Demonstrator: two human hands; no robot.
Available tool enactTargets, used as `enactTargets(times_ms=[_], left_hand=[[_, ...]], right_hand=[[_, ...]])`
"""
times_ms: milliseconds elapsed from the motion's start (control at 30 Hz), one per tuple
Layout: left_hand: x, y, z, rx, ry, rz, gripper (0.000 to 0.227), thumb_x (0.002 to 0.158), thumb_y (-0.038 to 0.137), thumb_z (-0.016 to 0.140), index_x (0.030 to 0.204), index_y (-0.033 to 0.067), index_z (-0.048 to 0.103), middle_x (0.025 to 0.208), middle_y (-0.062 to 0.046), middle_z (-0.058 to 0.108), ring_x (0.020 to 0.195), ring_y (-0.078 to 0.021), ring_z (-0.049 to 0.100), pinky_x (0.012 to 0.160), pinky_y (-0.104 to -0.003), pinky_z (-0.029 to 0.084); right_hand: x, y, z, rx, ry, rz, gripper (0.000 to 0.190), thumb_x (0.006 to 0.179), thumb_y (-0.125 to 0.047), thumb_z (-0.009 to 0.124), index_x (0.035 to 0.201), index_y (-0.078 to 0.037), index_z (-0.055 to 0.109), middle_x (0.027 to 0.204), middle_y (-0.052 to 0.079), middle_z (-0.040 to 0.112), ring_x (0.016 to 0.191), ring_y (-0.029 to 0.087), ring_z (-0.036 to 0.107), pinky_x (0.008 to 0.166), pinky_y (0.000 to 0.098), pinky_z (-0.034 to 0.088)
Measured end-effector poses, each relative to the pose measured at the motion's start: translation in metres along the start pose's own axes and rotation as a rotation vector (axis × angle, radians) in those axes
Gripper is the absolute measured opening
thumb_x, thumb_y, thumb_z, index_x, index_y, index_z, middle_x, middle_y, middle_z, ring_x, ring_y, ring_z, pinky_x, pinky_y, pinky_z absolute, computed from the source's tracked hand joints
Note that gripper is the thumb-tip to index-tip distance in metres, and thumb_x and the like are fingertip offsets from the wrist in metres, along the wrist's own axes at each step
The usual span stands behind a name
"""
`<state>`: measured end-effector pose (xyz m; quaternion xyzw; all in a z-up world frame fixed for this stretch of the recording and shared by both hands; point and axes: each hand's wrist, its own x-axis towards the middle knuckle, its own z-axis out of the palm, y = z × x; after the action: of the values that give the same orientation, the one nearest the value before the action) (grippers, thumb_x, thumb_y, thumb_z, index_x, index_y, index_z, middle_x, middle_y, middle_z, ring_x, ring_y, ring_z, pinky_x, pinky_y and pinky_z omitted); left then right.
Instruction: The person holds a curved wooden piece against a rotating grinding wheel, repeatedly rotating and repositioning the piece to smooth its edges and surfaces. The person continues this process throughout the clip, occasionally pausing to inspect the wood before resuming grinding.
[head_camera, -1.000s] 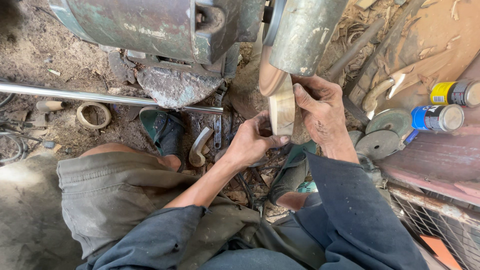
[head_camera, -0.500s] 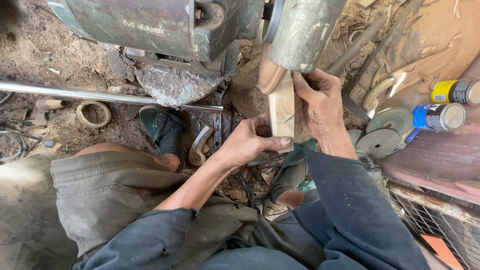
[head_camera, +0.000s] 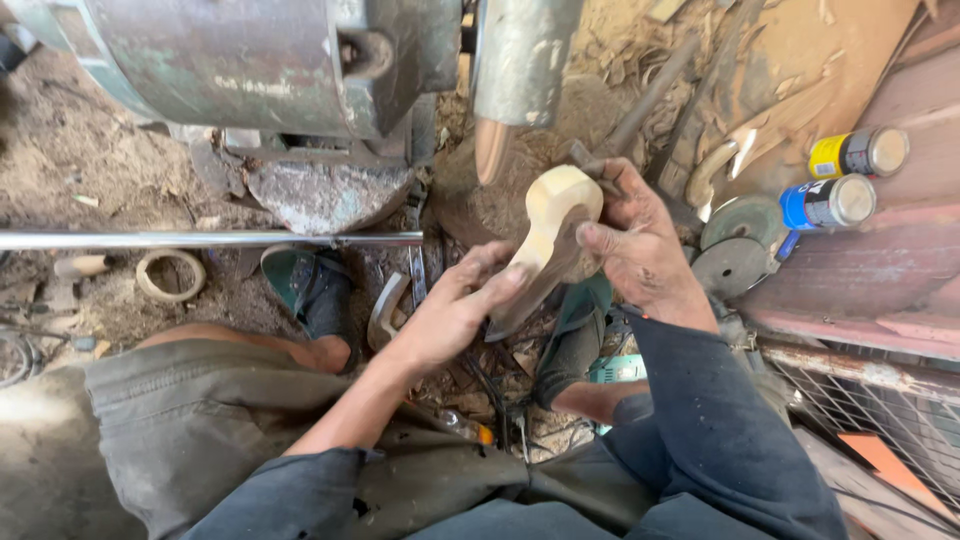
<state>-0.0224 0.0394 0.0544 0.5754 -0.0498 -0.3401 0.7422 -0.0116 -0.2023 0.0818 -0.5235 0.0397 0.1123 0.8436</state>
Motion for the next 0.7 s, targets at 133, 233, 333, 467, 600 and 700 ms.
enactTargets(times_ms=[133,233,333,467,600,700], left_hand=[[-0.002,-0.003,-0.002,-0.185,-0.237,-0.093,0.065,0.096,0.041,0.066,0.145,-0.0014,0.054,0.134,-0.010,0.064,0.123,-0.0156,0.056,0.106,-0.031,0.044],[-0.001,-0.006,0.004,-0.222,-0.239,-0.086,0.063,0.097,0.039,0.066,0.144,-0.0012,0.054,0.131,-0.009,0.065,0.120,-0.0157,0.057,0.105,-0.032,0.045],[0.002,-0.004,0.006,-0.217,-0.197,-0.091,0.064,0.096,0.038,0.067,0.146,-0.0007,0.052,0.133,-0.008,0.065,0.122,-0.0156,0.057,0.106,-0.031,0.044],[0.002,-0.002,0.010,-0.141,-0.092,-0.134,0.068,0.091,0.035,0.070,0.146,0.0002,0.052,0.130,-0.013,0.068,0.122,-0.0205,0.061,0.105,-0.033,0.046],[0.010,-0.006,0.014,0.127,0.152,-0.066,0.078,0.084,0.025,0.076,0.150,0.0020,0.042,0.131,-0.016,0.067,0.124,-0.0247,0.065,0.105,-0.037,0.051],[0.017,-0.012,0.012,0.223,0.278,0.036,0.078,0.081,0.016,0.082,0.147,-0.0034,0.045,0.136,-0.019,0.064,0.128,-0.0273,0.061,0.106,-0.039,0.050]], right_hand=[[-0.008,-0.005,-0.002,0.075,-0.078,0.019,0.063,0.087,-0.002,0.084,0.141,-0.006,0.052,0.134,0.011,0.065,0.126,0.023,0.062,0.110,0.0389,0.051],[-0.010,-0.006,-0.001,0.020,-0.078,0.022,0.061,0.088,-0.006,0.084,0.142,-0.005,0.054,0.133,0.011,0.065,0.127,0.022,0.061,0.111,0.0388,0.050],[-0.009,-0.007,0.001,-0.087,-0.064,-0.005,0.058,0.090,-0.010,0.083,0.141,-0.004,0.056,0.135,0.009,0.065,0.128,0.021,0.061,0.113,0.0381,0.049],[-0.005,-0.008,0.006,-0.221,-0.029,-0.015,0.058,0.092,-0.014,0.082,0.144,-0.003,0.058,0.135,0.007,0.066,0.128,0.019,0.061,0.115,0.0370,0.048],[-0.001,-0.003,0.016,-0.323,-0.042,-0.044,0.063,0.090,-0.015,0.080,0.147,-0.002,0.054,0.137,0.007,0.065,0.130,0.018,0.061,0.116,0.0364,0.048],[0.003,-0.001,0.022,-0.305,-0.053,-0.031,0.064,0.092,-0.013,0.078,0.149,0.000,0.053,0.139,0.008,0.065,0.131,0.018,0.060,0.117,0.0362,0.047]])
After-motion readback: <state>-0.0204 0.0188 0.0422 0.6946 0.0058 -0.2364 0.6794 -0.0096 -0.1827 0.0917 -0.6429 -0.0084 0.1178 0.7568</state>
